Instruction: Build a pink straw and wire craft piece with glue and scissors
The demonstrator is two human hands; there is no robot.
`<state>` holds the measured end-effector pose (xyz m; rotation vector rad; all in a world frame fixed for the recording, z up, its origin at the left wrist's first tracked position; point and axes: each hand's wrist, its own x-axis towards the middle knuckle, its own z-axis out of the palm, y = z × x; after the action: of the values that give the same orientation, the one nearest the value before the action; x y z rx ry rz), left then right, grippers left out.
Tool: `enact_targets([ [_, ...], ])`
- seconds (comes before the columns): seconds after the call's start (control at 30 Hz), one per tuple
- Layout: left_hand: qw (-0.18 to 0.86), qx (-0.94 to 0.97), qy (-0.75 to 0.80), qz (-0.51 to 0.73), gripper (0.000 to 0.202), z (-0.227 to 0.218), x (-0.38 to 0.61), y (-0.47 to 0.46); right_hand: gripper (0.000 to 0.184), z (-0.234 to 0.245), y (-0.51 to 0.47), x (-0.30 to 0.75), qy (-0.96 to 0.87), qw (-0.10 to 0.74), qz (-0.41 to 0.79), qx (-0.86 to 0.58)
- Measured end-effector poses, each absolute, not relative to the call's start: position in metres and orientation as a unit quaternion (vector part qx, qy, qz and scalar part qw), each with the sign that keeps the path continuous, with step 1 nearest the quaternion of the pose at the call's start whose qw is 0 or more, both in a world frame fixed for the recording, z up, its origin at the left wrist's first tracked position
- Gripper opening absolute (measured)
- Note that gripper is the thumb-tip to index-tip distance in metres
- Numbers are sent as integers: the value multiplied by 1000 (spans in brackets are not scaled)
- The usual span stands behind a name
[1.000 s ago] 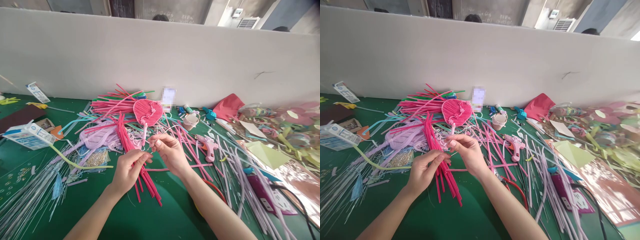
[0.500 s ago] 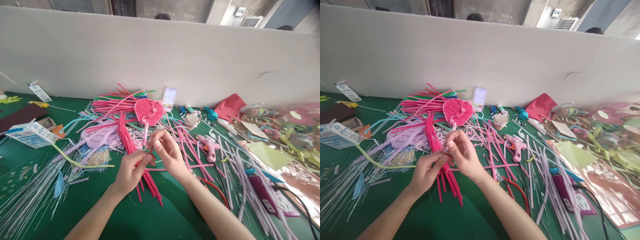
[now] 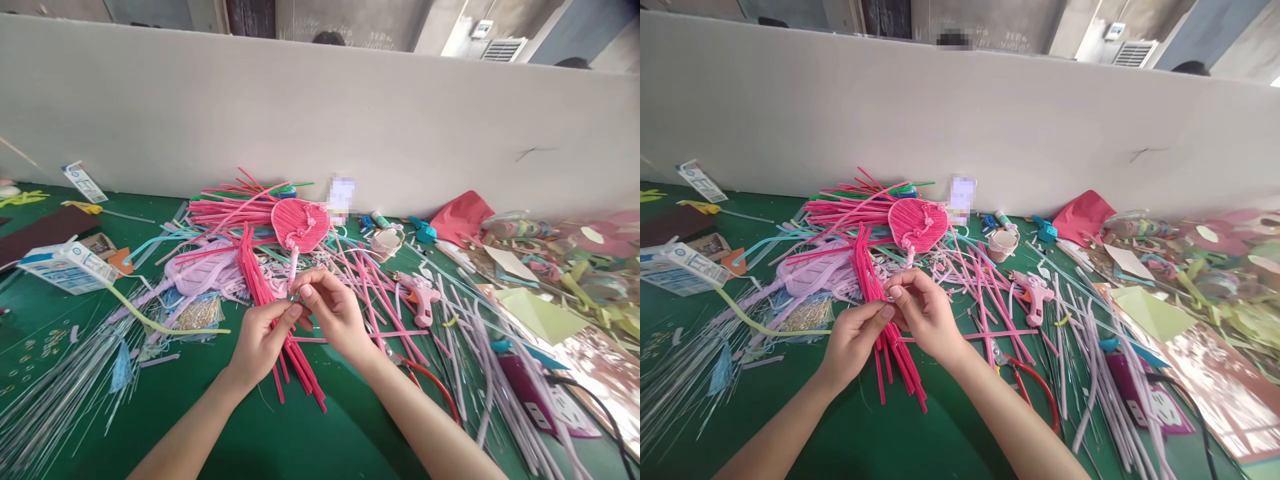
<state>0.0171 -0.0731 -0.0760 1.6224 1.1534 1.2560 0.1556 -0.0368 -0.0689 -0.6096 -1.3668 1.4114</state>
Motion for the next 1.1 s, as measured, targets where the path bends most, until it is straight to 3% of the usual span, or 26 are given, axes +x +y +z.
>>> enact_targets([
  [0.23,389,637,454,486,39,-74,17,-74,22,-74,-35,156,-570,497,608,-240],
  [0.5,393,641,447,485,40,-77,17,-74,27,-79,-35,160,-634,480,542,-273],
  [0.63,389,639,452,485,40,-76,17,-73,26,-77,-36,159,-610,479,575,-260],
  [0.8,420,616,463,481,35,-73,18,-74,34,-71,-35,163,-602,478,573,-283],
  [1.0,407,632,469,464,37,-74,18,-73,28,-73,-33,164,-566,449,629,-285],
  [1.1,392,650,472,448,34,-74,10,-70,23,-64,-36,168,-616,444,566,-322],
])
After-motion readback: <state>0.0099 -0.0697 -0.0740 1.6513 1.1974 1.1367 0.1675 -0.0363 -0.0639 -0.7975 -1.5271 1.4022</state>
